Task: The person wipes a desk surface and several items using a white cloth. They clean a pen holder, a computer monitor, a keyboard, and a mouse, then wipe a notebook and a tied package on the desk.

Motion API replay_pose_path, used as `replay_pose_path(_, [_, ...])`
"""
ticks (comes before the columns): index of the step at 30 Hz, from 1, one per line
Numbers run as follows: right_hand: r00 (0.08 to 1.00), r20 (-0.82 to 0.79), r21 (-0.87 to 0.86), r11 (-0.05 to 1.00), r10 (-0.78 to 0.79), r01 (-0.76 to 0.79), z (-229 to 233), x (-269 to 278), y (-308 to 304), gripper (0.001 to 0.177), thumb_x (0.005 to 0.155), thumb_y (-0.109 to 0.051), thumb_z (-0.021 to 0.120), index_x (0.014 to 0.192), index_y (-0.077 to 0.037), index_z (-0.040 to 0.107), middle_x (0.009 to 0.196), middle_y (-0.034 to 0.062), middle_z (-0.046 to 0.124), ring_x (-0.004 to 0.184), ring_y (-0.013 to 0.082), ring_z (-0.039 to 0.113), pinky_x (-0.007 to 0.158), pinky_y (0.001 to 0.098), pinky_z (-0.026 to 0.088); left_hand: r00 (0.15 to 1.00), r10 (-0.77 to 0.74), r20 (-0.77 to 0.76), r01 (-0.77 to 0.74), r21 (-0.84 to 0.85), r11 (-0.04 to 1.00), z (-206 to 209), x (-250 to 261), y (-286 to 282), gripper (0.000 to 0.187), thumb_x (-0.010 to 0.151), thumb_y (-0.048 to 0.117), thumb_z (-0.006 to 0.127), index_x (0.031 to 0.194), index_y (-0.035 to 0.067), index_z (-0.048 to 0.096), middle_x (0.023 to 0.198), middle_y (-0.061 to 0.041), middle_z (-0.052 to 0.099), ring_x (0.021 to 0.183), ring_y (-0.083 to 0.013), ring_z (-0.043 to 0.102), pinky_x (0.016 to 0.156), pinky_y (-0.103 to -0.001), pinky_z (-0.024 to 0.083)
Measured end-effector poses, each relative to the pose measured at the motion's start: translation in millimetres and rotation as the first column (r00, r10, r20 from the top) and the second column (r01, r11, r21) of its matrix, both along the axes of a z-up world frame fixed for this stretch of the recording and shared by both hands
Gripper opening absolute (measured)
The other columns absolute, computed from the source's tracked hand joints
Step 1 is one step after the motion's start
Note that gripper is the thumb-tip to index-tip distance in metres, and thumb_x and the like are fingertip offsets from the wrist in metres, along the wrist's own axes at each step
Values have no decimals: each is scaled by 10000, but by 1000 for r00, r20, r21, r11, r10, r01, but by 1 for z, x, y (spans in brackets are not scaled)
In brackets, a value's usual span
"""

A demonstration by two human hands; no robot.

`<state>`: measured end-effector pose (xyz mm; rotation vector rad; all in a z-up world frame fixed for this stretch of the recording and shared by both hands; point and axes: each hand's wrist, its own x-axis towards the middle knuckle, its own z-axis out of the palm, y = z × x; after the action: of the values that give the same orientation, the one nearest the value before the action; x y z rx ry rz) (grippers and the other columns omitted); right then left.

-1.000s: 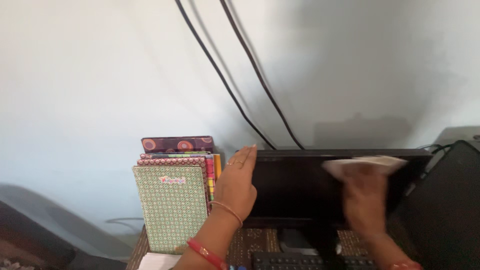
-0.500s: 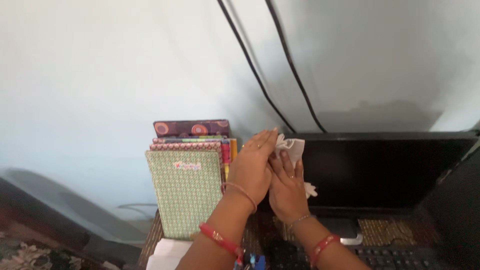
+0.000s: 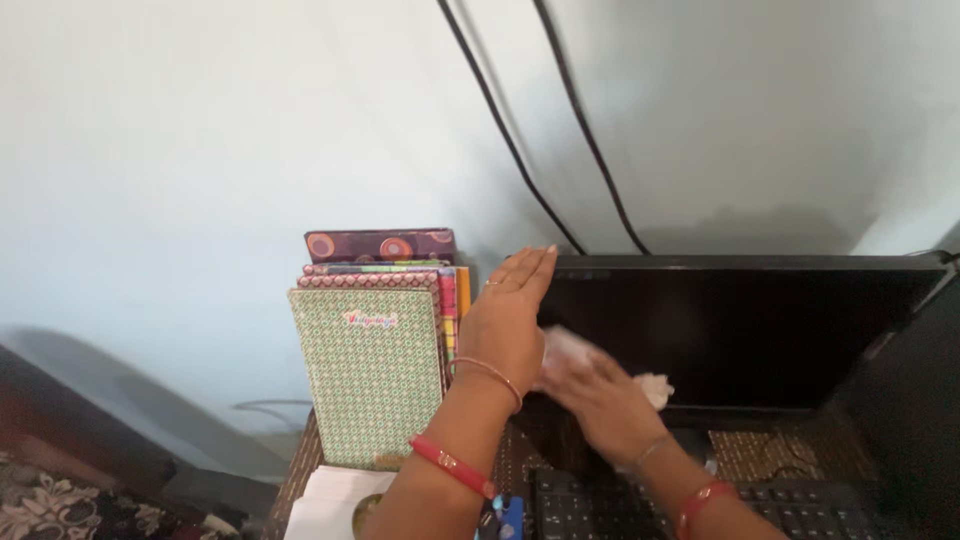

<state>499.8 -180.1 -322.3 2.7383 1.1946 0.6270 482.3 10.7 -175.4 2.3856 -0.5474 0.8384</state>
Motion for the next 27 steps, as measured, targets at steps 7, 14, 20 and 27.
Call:
replay_pose_path(7, [919, 209, 136, 941, -334, 311, 65, 11, -52, 716, 837, -92, 529, 1500, -346, 432, 1604, -53, 380, 1472, 220, 350, 1186, 499, 266, 994, 107, 27, -109, 85, 990, 1, -3, -16, 668, 813, -71, 532, 1464, 78, 504, 1499, -102, 530, 1434, -267, 436, 1083, -378, 443])
replay_pose_path(14, [804, 21, 681, 597, -595, 424, 13, -21, -132, 638, 1016, -100, 460, 1616, -80, 245, 1699, 220, 142, 1564, 452, 101, 1255, 592, 144, 992, 120, -31, -117, 70, 991, 6, -9, -19, 719, 750, -89, 563, 1445, 84, 505, 1509, -89, 508, 1433, -279, 422, 1055, -386, 464])
replay_pose_path(20, [852, -138, 761, 497, -506, 418, -36, -36, -69, 745, 953, 51, 487, 1615, -105, 182, 1705, 204, 114, 1561, 438, 122, 1257, 535, 171, 992, 116, -54, -112, 74, 991, 7, -13, -20, 757, 728, -97, 587, 1456, 80, 480, 1525, -91, 488, 1447, -279, 401, 1050, -383, 468])
replay_pose_path(27, [954, 23, 704, 682, -299, 197, 39, -16, 12, 685, 931, 52, 466, 1579, -103, 306, 1669, 160, 256, 1539, 390, 237, 1223, 557, 225, 993, 104, -47, -98, 102, 990, 13, -16, -17, 792, 720, -80, 656, 1470, 86, 464, 1534, -100, 483, 1465, -276, 391, 1097, -374, 430])
